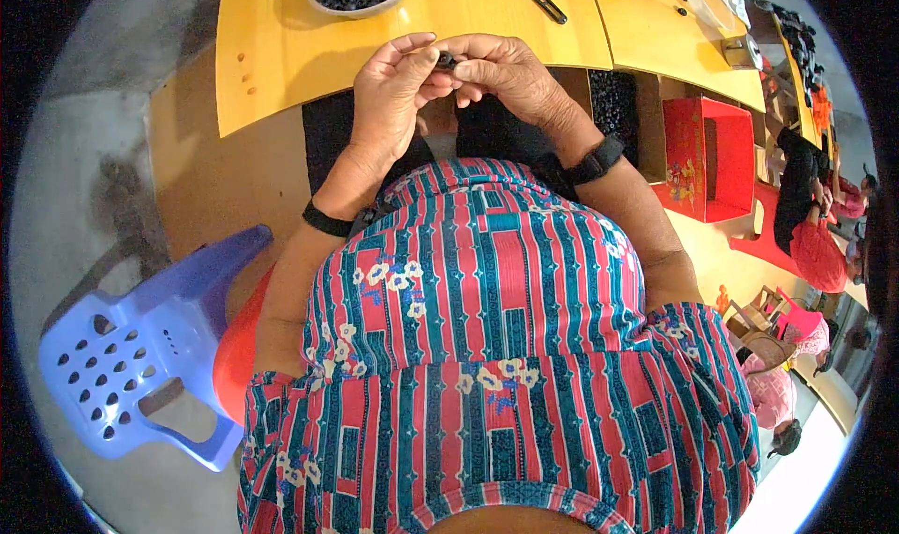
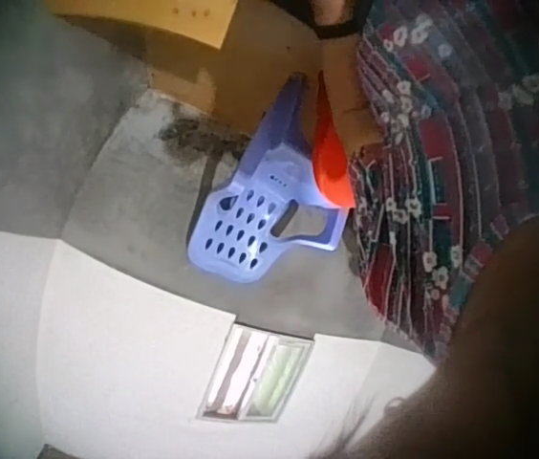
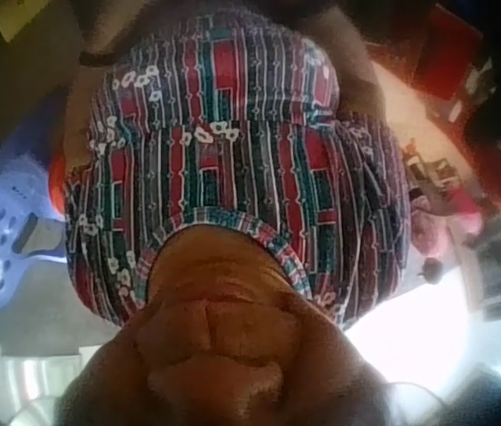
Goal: The person assembles decorative butterfly pieces onto circular plastic bases by hand.
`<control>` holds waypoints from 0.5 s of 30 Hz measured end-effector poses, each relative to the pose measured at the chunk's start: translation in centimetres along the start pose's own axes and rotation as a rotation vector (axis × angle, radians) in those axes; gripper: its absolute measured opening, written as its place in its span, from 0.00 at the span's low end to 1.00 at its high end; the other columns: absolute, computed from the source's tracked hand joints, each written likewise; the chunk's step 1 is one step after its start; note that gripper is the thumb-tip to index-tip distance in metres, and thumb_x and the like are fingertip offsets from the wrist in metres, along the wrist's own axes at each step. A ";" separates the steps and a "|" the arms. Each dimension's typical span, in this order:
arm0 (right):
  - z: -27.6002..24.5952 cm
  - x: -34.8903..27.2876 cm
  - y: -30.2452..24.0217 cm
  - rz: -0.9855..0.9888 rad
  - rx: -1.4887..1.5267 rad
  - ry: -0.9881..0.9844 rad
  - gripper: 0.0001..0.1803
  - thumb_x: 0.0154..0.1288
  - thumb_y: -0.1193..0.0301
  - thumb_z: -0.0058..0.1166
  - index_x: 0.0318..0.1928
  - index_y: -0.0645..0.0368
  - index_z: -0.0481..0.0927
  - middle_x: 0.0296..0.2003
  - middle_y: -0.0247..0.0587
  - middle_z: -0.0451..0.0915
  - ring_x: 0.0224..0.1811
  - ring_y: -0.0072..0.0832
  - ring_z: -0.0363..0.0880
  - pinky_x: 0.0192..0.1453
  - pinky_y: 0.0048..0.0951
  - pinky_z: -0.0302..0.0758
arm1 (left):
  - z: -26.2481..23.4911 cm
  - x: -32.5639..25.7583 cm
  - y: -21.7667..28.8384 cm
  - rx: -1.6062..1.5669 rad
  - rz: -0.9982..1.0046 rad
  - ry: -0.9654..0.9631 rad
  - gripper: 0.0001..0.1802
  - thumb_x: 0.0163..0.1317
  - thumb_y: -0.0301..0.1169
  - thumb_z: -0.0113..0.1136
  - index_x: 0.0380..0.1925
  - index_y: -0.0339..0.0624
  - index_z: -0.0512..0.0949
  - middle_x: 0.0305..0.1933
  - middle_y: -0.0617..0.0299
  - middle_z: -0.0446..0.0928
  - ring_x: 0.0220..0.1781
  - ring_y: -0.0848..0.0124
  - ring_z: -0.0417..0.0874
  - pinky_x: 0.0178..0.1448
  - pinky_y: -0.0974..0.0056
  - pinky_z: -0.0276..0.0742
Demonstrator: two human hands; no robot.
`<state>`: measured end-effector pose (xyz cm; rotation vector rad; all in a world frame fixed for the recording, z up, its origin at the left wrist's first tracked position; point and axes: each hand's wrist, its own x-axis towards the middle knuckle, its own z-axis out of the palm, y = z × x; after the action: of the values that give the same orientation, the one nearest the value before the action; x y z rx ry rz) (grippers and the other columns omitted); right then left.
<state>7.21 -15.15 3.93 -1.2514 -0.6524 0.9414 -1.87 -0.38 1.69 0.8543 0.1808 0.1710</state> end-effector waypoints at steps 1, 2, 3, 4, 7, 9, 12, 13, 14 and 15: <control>-0.1 0.0 0.2 -0.032 -0.006 0.005 0.17 0.63 0.67 0.53 0.50 0.62 0.76 0.29 0.31 0.77 0.26 0.16 0.73 0.34 0.18 0.74 | 0.1 0.0 0.1 0.019 0.010 0.002 0.15 0.61 0.29 0.56 0.45 0.33 0.71 0.32 0.59 0.78 0.28 0.75 0.81 0.36 0.72 0.80; -0.1 0.0 0.3 -0.063 -0.012 0.011 0.17 0.63 0.68 0.53 0.50 0.62 0.76 0.28 0.31 0.77 0.25 0.16 0.71 0.32 0.17 0.72 | 0.2 0.0 0.2 0.020 0.011 0.001 0.15 0.61 0.29 0.56 0.45 0.33 0.71 0.32 0.59 0.78 0.28 0.75 0.81 0.36 0.72 0.80; -0.1 0.0 0.5 -0.063 -0.011 0.010 0.17 0.63 0.68 0.53 0.50 0.62 0.76 0.28 0.31 0.77 0.25 0.16 0.71 0.32 0.17 0.72 | 0.1 -0.1 0.3 0.013 0.011 -0.007 0.14 0.61 0.29 0.56 0.45 0.33 0.71 0.33 0.59 0.78 0.29 0.75 0.80 0.36 0.72 0.80; 0.0 0.0 0.7 -0.063 -0.022 0.034 0.17 0.62 0.68 0.53 0.49 0.62 0.76 0.27 0.30 0.77 0.25 0.15 0.70 0.31 0.17 0.71 | 0.2 -0.1 0.3 0.007 0.010 -0.015 0.14 0.62 0.29 0.56 0.45 0.33 0.72 0.34 0.59 0.78 0.29 0.75 0.80 0.37 0.72 0.80; 0.2 -0.2 0.8 -0.067 -0.048 0.081 0.16 0.62 0.68 0.53 0.49 0.62 0.76 0.26 0.29 0.76 0.24 0.14 0.69 0.30 0.16 0.70 | 0.3 -0.2 0.4 0.046 0.024 -0.009 0.14 0.62 0.28 0.56 0.45 0.33 0.72 0.36 0.58 0.78 0.31 0.75 0.80 0.38 0.72 0.79; 0.5 -0.4 0.7 -0.071 -0.062 0.104 0.16 0.62 0.69 0.53 0.49 0.62 0.76 0.26 0.29 0.76 0.24 0.14 0.68 0.30 0.16 0.70 | 0.4 -0.2 0.4 0.045 0.028 -0.014 0.14 0.61 0.28 0.56 0.46 0.33 0.72 0.36 0.59 0.78 0.31 0.76 0.80 0.38 0.72 0.79; 0.7 -0.5 0.5 -0.110 -0.081 0.102 0.16 0.62 0.69 0.54 0.49 0.62 0.76 0.25 0.28 0.76 0.24 0.13 0.68 0.30 0.15 0.69 | 0.6 -0.2 0.7 0.059 0.029 -0.021 0.14 0.61 0.27 0.56 0.47 0.33 0.72 0.37 0.59 0.78 0.31 0.77 0.79 0.39 0.72 0.79; 0.8 -0.5 0.5 -0.113 -0.097 0.123 0.16 0.62 0.69 0.54 0.49 0.62 0.76 0.25 0.28 0.75 0.23 0.13 0.68 0.29 0.15 0.69 | 0.6 -0.2 0.7 0.072 0.026 -0.022 0.15 0.61 0.27 0.56 0.47 0.33 0.72 0.36 0.60 0.78 0.31 0.77 0.78 0.39 0.72 0.79; 0.8 -0.5 0.5 -0.116 -0.113 0.144 0.16 0.62 0.69 0.54 0.49 0.62 0.76 0.25 0.28 0.75 0.23 0.12 0.67 0.29 0.15 0.69 | 0.7 -0.2 0.7 0.072 0.026 -0.024 0.15 0.61 0.27 0.56 0.47 0.33 0.72 0.36 0.60 0.78 0.31 0.77 0.78 0.39 0.72 0.79; 0.8 -0.5 0.5 -0.116 -0.113 0.144 0.16 0.62 0.69 0.54 0.49 0.62 0.76 0.25 0.28 0.75 0.23 0.12 0.67 0.29 0.15 0.69 | 0.7 -0.2 0.8 0.087 0.023 -0.030 0.15 0.62 0.27 0.54 0.48 0.33 0.72 0.37 0.60 0.77 0.31 0.78 0.78 0.38 0.73 0.79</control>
<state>6.14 -15.15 3.67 -1.3531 -0.6639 0.7197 -2.02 -0.43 2.71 0.9457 0.1514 0.1728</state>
